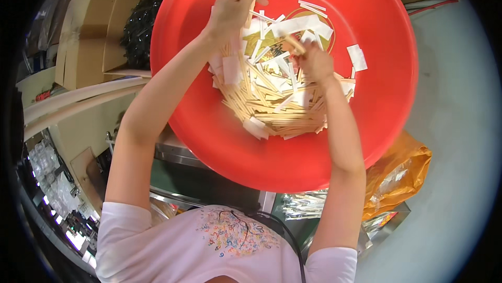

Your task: Sorting and bundling incense sticks from a large bowl and placing them onto a packaging machine conveyor.

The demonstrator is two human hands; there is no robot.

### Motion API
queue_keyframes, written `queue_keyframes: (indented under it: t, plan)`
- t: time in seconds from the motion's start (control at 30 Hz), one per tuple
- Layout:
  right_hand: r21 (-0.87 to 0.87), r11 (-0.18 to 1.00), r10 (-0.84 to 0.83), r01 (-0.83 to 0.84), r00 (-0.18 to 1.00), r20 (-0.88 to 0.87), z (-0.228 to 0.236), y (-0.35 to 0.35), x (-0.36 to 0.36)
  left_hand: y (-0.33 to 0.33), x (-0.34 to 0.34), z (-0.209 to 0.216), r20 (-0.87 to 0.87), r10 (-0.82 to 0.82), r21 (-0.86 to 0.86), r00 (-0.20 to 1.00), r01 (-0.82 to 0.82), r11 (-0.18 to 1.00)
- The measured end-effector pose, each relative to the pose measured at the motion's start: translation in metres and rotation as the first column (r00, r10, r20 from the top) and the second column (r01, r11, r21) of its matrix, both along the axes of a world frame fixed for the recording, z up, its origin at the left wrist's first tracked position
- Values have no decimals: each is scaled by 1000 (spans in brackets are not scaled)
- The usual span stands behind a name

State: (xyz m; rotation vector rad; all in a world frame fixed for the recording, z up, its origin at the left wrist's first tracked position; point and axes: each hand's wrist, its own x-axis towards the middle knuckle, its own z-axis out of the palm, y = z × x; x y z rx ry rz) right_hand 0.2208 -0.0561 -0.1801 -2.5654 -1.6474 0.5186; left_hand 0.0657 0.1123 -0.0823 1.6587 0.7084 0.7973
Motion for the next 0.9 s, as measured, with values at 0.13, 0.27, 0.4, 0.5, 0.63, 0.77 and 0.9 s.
queue_keyframes:
  t: [0.13,0.27,0.4,0.5,0.63,0.77,0.9]
  plan:
    - [341,935,-74,97,994,-82,65,7,26,-23,-36,56,63,-59,92,996,53,994]
    - [301,908,279,-290,957,82,80,-26,-7,-27,-70,36,-30,91,-286,995,-95,953]
    - [-197,843,509,-502,861,-16,57,-99,-61,-56,-77,5,-321,99,-605,942,-284,744]
    - [-519,689,571,-506,820,-41,52,-107,-74,-82,-95,-56,-571,-90,-703,816,-429,567]
    - [-352,751,649,-559,725,233,33,-122,-80,-117,-112,-122,-509,-113,-817,854,-437,375]
    - [-361,765,619,-534,765,181,31,-113,-68,-139,-91,-160,-729,-125,-559,672,-480,676]
    - [-192,841,518,-507,855,9,27,-97,-37,-136,-39,-181,-787,259,-48,560,-475,879]
